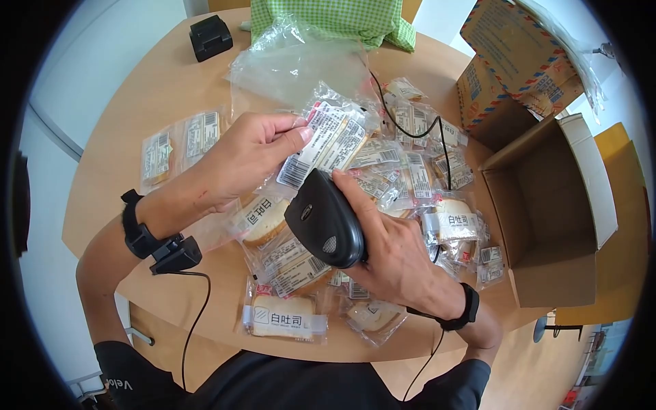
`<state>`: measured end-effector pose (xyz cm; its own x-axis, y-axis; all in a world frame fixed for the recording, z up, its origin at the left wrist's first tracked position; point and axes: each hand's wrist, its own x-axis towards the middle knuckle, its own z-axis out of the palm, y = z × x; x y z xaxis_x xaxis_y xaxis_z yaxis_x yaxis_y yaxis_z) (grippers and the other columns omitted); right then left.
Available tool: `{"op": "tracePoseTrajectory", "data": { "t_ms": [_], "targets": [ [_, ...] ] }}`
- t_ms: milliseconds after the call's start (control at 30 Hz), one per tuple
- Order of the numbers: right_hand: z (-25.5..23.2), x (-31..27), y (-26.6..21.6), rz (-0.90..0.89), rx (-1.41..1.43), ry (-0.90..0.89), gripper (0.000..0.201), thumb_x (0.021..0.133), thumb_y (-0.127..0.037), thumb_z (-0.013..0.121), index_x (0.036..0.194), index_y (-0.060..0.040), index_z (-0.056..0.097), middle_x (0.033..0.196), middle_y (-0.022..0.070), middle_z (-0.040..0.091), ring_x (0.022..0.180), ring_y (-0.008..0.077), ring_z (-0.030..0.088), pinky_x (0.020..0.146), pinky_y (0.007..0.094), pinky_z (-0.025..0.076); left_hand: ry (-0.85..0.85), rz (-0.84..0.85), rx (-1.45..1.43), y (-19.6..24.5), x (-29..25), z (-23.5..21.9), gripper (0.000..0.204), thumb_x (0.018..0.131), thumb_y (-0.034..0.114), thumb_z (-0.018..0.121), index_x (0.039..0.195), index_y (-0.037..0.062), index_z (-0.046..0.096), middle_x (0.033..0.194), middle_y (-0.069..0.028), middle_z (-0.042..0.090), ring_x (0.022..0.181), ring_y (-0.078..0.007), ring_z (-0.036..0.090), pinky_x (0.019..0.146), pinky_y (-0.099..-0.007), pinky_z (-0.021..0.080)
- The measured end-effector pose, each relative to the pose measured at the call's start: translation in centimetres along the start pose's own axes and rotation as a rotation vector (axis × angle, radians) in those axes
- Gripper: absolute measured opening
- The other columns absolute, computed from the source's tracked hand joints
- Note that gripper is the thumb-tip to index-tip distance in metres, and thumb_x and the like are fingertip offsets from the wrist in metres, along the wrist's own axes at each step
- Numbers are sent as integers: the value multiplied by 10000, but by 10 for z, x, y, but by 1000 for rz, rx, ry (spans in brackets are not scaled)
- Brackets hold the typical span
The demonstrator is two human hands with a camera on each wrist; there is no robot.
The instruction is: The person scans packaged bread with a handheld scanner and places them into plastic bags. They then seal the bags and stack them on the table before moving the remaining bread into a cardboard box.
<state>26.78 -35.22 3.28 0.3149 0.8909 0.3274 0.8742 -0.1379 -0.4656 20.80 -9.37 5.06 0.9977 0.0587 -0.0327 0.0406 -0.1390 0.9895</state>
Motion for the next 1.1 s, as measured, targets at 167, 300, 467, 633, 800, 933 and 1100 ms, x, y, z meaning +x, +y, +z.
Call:
{"op": "tracePoseTrajectory", "data": {
  "t_ms": [167, 300, 467, 633, 800, 933, 1100],
  "targets": [
    [0, 3, 1, 51, 38, -24, 1026, 785, -113, 831, 1640, -3, 275, 1343, 310, 666, 1043, 432, 749, 851, 468, 620, 12, 12, 52, -2, 3, 3, 361, 1132, 217, 556, 1358, -47, 657, 1122, -22, 745, 934, -33, 662, 819, -224, 556],
    [-1, 2, 0, 85, 69, 18, 1013, 772, -57, 825, 1637, -35, 298, 1367, 302, 648, 1069, 453, 730, 880, 476, 611, 32, 34, -6, -6, -5, -2, 362, 1129, 219, 564, 1345, -54, 659, 1118, -27, 748, 933, -34, 661, 822, -223, 551],
    [-6, -11, 26, 203, -144, -5, 971, 775, 14, 804, 1626, -84, 347, 1292, 260, 644, 1151, 468, 657, 951, 489, 564, 320, -7, -360, -5, -53, -36, 318, 1100, 224, 594, 1244, -40, 697, 1095, -72, 761, 924, -104, 704, 866, -284, 566],
    [-22, -17, 10, 366, -199, -217, 948, 783, -77, 850, 1604, -37, 377, 1392, 243, 587, 1218, 447, 613, 1005, 491, 517, 519, -58, -469, -30, -105, -63, 307, 1091, 209, 606, 1289, -23, 632, 1154, -90, 728, 1002, -125, 704, 914, -308, 578],
    [9, 24, -52, -116, -256, -78, 923, 783, -149, 844, 1578, 24, 409, 1540, 265, 506, 1354, 457, 559, 1046, 502, 510, 495, -138, -515, -27, -138, -18, 289, 1092, 198, 612, 1289, -13, 600, 1183, -77, 696, 1082, -113, 671, 944, -315, 564],
    [50, 55, -46, -404, -302, -8, 741, 824, -86, 771, 1497, 68, 500, 1526, 312, 518, 1362, 460, 581, 1023, 452, 551, 314, -33, -642, -24, -153, 24, 319, 1091, 253, 643, 1295, 11, 605, 1136, -39, 685, 1087, -94, 640, 962, -289, 527],
    [44, 45, -35, -466, -333, 139, 409, 906, -102, 677, 1289, 39, 688, 1282, 206, 732, 1153, 381, 733, 873, 380, 601, 265, 121, 417, -52, -166, -53, 261, 1018, 180, 696, 1212, 12, 651, 1175, -78, 651, 1118, -210, 654, 970, -352, 530]
  ]
}}
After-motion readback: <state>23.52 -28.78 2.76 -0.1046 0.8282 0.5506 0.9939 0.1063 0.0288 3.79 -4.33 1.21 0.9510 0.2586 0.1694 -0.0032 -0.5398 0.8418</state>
